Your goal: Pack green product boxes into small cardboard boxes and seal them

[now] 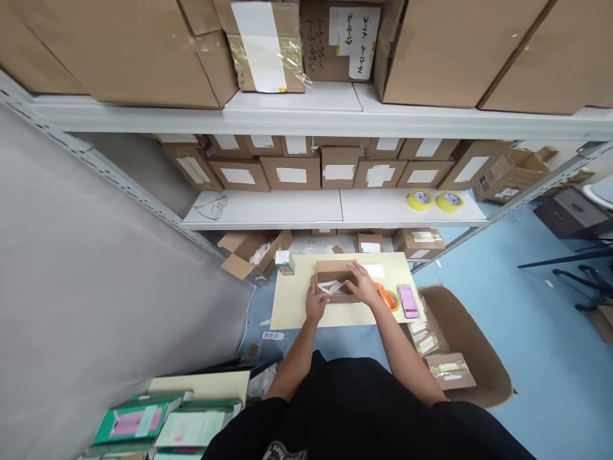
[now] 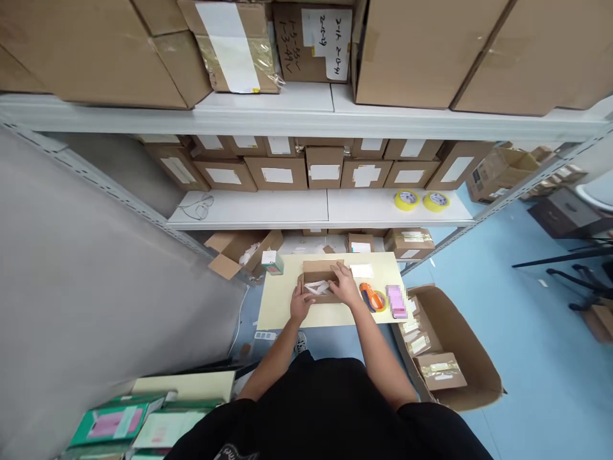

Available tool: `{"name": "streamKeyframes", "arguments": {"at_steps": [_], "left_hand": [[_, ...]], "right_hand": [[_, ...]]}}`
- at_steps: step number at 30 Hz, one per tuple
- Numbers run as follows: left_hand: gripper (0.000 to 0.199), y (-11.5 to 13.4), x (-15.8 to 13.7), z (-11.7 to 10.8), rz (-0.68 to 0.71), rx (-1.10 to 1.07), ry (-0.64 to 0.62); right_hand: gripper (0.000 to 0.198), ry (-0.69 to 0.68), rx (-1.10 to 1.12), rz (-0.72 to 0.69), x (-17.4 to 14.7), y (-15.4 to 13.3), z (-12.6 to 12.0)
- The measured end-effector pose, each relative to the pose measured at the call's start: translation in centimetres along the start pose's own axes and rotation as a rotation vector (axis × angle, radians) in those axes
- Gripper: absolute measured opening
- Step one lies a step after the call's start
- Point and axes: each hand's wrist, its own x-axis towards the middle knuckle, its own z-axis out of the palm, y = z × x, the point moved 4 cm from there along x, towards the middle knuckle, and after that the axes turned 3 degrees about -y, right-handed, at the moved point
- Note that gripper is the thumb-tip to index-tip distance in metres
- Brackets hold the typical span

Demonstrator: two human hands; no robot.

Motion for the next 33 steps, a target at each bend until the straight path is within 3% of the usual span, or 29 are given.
{"name": "streamKeyframes", "arguments": {"at_steps": [4, 7, 11, 16, 20, 23, 28, 33], "left_hand": [[0.042, -0.9, 2.7, -1.1, -0.002, -0.001, -0.084], [0.052, -1.0, 3.7, -2.8, 0.045, -0.019, -0.067], [0.038, -1.8, 4.9, -7.0, 0.065, -0.085, 0.062], [0.039, -4.7, 7.3, -14.0, -0.126, -0.104, 0.278], [0.072, -7.3, 10.2, -18.5, -0.221, -0.104, 0.260], [0.095, -8.4, 12.3, -20.5, -0.132, -0.118, 0.146], [0.088, -9.2, 13.9, -22.1, -0.058, 0.016, -0.019], [0.058, -8.3, 13.6, -22.9, -0.102, 0.094, -0.046]], "right_hand": [[0.060, -0.028, 0.019, 0.072, 3.7, -1.5, 3.8], [0.062, -0.050, 0.065, 0.079, 5.9, -2.3, 6.3], [0.065, -0.095, 0.147, 0.086, 8.7, -3.3, 10.2], [0.070, -0.188, 0.347, 0.181, 12.6, -4.2, 17.2], [0.075, -0.293, 0.422, 0.255, 15.0, -5.6, 23.3], [0.073, -0.333, 0.407, 0.219, 15.8, -7.5, 26.8], [0.070, -0.351, 0.376, 0.163, 15.7, -9.9, 29.2], [0.063, -0.361, 0.441, 0.175, 15.8, -9.3, 27.9]]}}
